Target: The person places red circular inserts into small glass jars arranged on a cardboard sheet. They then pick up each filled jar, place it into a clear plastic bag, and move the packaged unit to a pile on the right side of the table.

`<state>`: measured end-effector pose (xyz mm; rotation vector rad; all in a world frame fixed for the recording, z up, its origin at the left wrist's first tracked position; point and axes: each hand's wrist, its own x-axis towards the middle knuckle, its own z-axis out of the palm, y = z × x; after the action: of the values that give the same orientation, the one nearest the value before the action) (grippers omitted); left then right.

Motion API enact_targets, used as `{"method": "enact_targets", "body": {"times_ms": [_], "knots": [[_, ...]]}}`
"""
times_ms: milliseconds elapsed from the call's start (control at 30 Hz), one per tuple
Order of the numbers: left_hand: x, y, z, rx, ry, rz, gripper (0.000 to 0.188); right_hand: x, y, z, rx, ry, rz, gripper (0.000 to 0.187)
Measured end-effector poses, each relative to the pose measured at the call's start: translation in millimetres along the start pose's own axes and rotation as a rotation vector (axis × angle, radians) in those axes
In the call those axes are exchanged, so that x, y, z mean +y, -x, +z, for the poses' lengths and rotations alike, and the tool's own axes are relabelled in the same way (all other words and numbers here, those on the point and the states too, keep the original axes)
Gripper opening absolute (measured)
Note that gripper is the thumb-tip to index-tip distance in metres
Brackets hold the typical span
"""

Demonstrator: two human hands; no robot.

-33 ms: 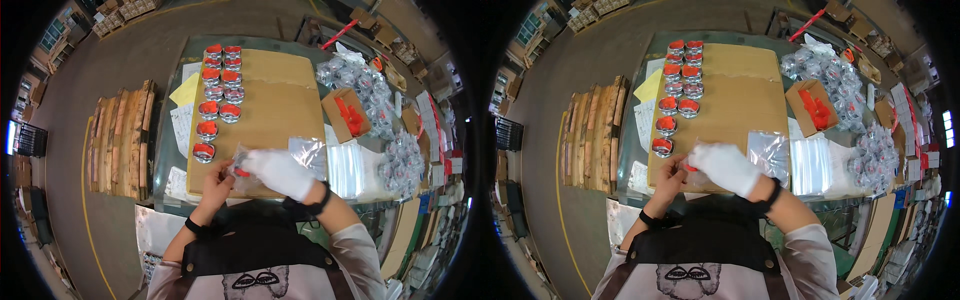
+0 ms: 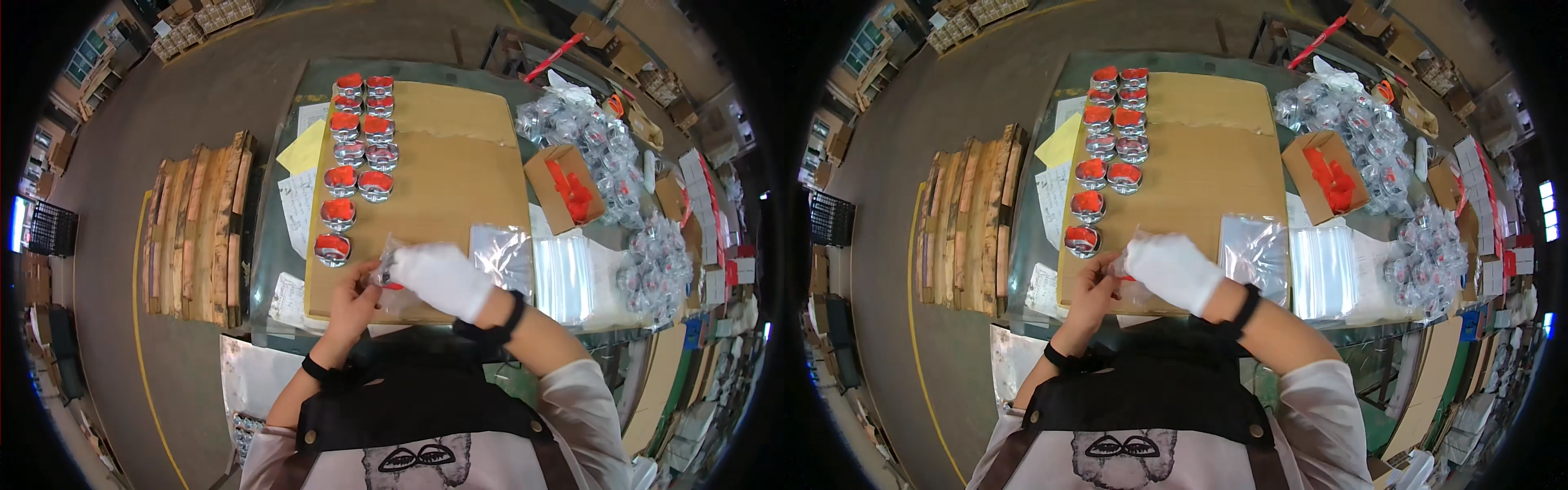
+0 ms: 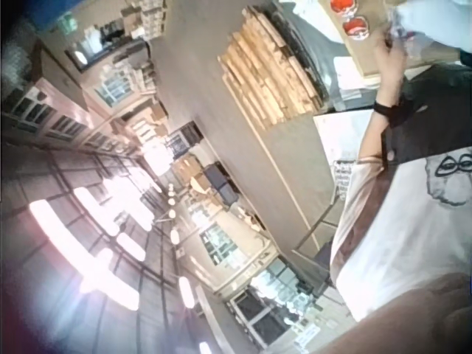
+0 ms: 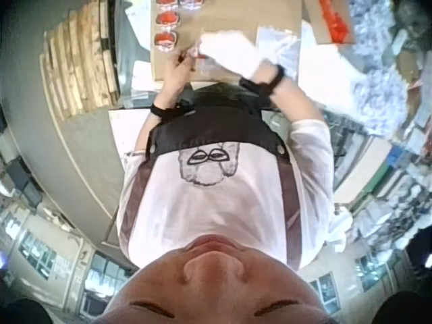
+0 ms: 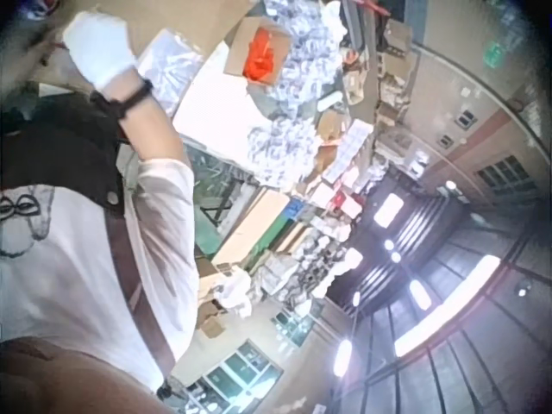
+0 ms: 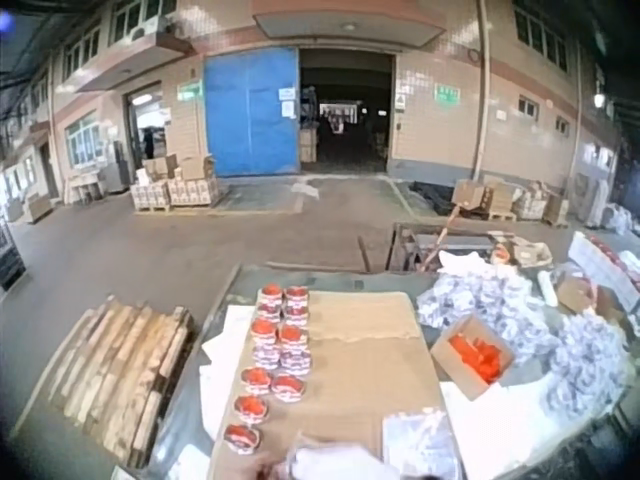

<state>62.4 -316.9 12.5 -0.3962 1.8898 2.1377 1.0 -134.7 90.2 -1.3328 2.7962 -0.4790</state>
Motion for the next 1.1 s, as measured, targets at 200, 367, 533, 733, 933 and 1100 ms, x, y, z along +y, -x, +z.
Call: {"method": "enact_targets", "body": {"times_ms": [200,367,533,733,933,1100], "knots": [[-2.3,4.0,-10.5,-0.107,0.095,0.125,0.042,18.2,-24.4,73.2,-0.208,-0.048,0.112,0.014],[16.2,17.2,-17.7,-0.114,-0.227,0.268,0.046,39.7,29.1,10.4,0.122,-0.525,0.123,0.028],[-22.6,-28.0,-7.8,-0.252,-0.534,0.398,0.029,59.1,62.0,56.9,0.100,-0.251,0.426,0.035],[-38.5,-37.3,-0.4,0.034,0.039,0.108,0.032,5.4,10.5,93.1,0.072,-0.335,0.450,0.021],[-36.4,-2.8,-14.1,-0.067,-0.729,0.506,0.043,3.3,-28.9,88.0,-0.298,-0.122,0.605,0.017],[-40.4,-5.5,8.5,-0.005,-1.368,0.504,0.039,20.4,0.3,67.2,-0.105,-0.245,0.262,0.017]]}}
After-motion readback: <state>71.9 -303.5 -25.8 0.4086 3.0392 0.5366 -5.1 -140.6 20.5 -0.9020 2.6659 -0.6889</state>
